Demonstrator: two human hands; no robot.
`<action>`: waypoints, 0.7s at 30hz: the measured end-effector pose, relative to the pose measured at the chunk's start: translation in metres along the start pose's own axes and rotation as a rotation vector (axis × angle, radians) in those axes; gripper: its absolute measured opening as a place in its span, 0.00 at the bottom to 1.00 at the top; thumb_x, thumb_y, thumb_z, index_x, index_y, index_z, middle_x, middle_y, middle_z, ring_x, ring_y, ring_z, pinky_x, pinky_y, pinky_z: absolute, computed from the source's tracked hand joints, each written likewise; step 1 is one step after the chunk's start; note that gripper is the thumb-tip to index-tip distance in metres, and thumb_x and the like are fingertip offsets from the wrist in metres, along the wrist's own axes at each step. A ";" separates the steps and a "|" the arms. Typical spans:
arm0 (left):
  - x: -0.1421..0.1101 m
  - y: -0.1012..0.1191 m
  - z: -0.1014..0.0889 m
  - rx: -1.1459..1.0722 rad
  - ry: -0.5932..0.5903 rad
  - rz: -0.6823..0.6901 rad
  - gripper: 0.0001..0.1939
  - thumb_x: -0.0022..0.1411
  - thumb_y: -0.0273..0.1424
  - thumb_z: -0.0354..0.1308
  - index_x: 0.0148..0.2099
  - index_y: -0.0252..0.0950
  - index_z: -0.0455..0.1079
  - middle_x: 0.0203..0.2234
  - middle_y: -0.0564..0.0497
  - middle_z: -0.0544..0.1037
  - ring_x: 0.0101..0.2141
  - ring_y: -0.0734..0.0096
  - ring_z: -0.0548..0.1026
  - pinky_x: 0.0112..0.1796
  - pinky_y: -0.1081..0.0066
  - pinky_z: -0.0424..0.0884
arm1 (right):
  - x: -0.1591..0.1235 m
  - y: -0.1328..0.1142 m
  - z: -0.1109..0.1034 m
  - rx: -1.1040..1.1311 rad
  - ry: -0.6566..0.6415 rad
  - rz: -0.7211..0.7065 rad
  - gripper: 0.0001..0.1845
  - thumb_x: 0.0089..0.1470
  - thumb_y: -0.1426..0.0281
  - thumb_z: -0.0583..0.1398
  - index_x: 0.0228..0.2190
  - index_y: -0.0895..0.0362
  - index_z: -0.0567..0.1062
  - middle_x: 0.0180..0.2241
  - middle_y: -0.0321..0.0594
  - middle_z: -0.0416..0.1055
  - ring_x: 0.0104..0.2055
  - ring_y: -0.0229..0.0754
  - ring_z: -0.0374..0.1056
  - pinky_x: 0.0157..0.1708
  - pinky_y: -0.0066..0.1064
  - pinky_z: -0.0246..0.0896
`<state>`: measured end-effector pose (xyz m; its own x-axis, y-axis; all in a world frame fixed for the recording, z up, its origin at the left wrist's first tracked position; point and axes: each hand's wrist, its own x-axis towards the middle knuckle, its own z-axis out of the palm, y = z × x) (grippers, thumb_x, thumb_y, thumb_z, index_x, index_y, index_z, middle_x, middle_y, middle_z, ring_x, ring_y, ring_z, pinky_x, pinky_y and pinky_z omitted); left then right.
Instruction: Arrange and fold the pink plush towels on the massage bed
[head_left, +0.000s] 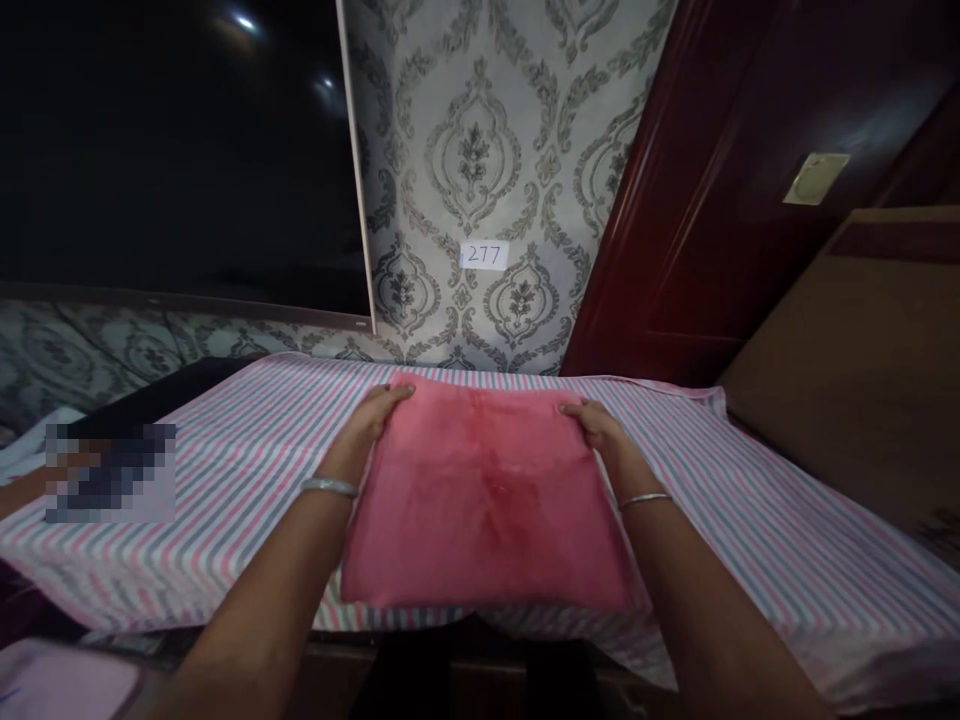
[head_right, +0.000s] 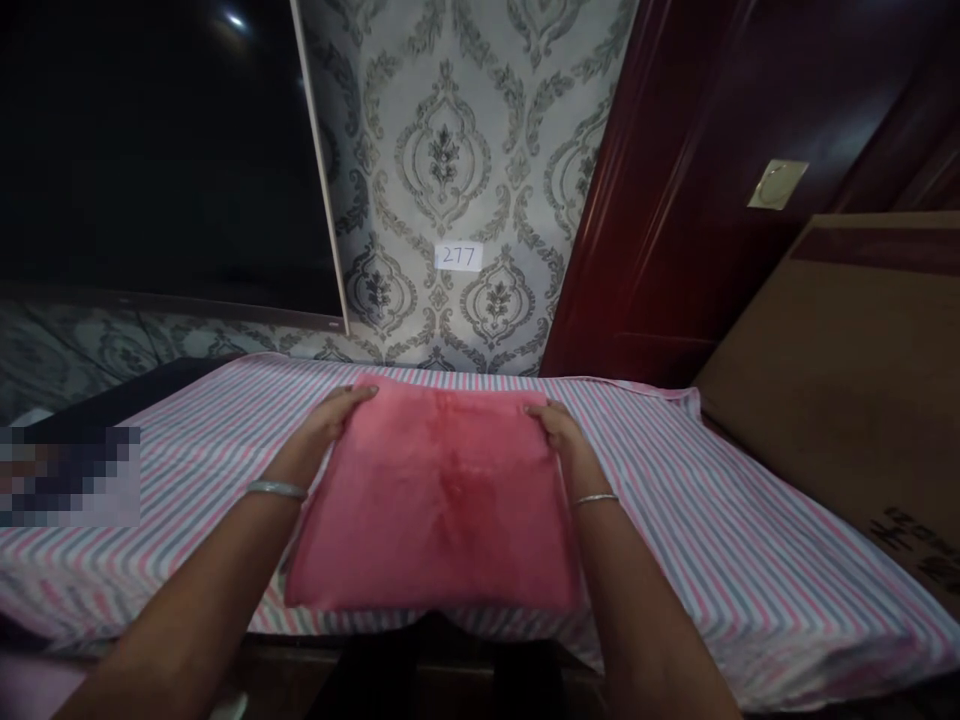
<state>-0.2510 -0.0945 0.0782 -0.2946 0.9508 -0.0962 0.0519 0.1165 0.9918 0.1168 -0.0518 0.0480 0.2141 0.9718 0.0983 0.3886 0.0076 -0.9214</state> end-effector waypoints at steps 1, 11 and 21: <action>0.000 0.011 -0.003 -0.030 -0.014 0.045 0.23 0.50 0.37 0.70 0.46 0.30 0.74 0.36 0.40 0.82 0.38 0.56 0.81 0.38 0.63 0.80 | 0.003 -0.007 -0.008 0.054 0.001 -0.018 0.11 0.46 0.74 0.62 0.35 0.60 0.77 0.28 0.42 0.77 0.30 0.44 0.74 0.31 0.33 0.72; -0.020 0.117 -0.031 0.170 -0.153 0.886 0.35 0.48 0.37 0.68 0.59 0.36 0.68 0.54 0.44 0.75 0.52 0.57 0.74 0.55 0.59 0.72 | 0.004 -0.081 -0.078 0.277 0.217 -0.656 0.40 0.43 0.68 0.64 0.60 0.56 0.68 0.58 0.47 0.69 0.56 0.49 0.67 0.55 0.42 0.65; -0.127 -0.041 -0.088 0.837 -0.298 1.042 0.21 0.61 0.26 0.52 0.57 0.40 0.68 0.47 0.45 0.73 0.50 0.61 0.72 0.51 0.62 0.72 | -0.163 0.057 -0.067 -0.146 -0.011 -0.690 0.29 0.53 0.64 0.60 0.57 0.53 0.72 0.47 0.44 0.73 0.48 0.49 0.70 0.51 0.42 0.67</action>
<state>-0.2999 -0.2451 0.0567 0.4445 0.7167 0.5373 0.7082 -0.6485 0.2791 0.1640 -0.2259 0.0048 -0.1329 0.7590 0.6373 0.5492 0.5917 -0.5902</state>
